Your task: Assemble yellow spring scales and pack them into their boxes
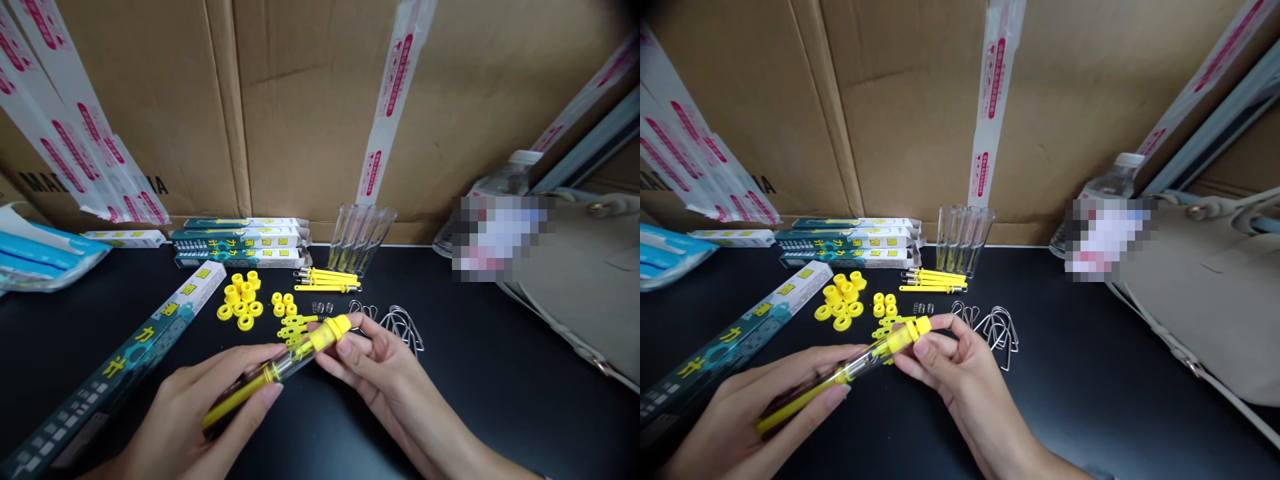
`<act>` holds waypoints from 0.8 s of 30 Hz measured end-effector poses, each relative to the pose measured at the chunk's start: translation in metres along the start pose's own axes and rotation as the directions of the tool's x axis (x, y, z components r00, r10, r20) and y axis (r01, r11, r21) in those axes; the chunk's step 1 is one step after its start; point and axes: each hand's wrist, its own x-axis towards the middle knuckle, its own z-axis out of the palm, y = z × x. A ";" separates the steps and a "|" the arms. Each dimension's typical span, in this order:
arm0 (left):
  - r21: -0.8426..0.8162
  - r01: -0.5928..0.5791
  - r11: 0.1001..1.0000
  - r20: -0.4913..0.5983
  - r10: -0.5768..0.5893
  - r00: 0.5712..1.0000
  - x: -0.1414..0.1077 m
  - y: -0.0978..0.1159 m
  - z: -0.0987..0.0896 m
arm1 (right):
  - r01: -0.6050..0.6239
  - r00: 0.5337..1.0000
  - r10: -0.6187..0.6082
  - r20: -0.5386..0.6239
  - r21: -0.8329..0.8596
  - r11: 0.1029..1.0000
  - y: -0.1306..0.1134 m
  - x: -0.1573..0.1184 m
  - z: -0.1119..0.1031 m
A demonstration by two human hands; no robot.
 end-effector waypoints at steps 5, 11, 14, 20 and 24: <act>0.003 -0.007 1.000 0.006 0.007 1.000 -0.001 0.000 0.000 | 0.004 1.000 -0.004 0.000 -0.001 1.000 -0.001 0.000 0.000; 0.030 -0.002 1.000 -0.044 0.003 0.999 -0.004 0.002 0.002 | 0.016 1.000 -0.016 -0.011 -0.021 1.000 -0.003 0.000 0.003; 0.061 -0.051 0.997 -0.056 0.054 0.997 -0.007 0.001 0.004 | 0.000 1.000 -0.001 -0.013 -0.012 1.000 -0.003 -0.001 0.003; 0.096 -0.045 0.994 -0.097 0.054 0.994 -0.014 0.003 0.003 | -0.003 1.000 0.003 0.013 0.001 1.000 -0.002 0.000 0.002; 0.162 0.036 0.986 -0.081 -0.023 0.996 -0.017 0.007 0.001 | -0.002 0.999 0.002 0.039 -0.004 1.000 0.000 0.000 0.002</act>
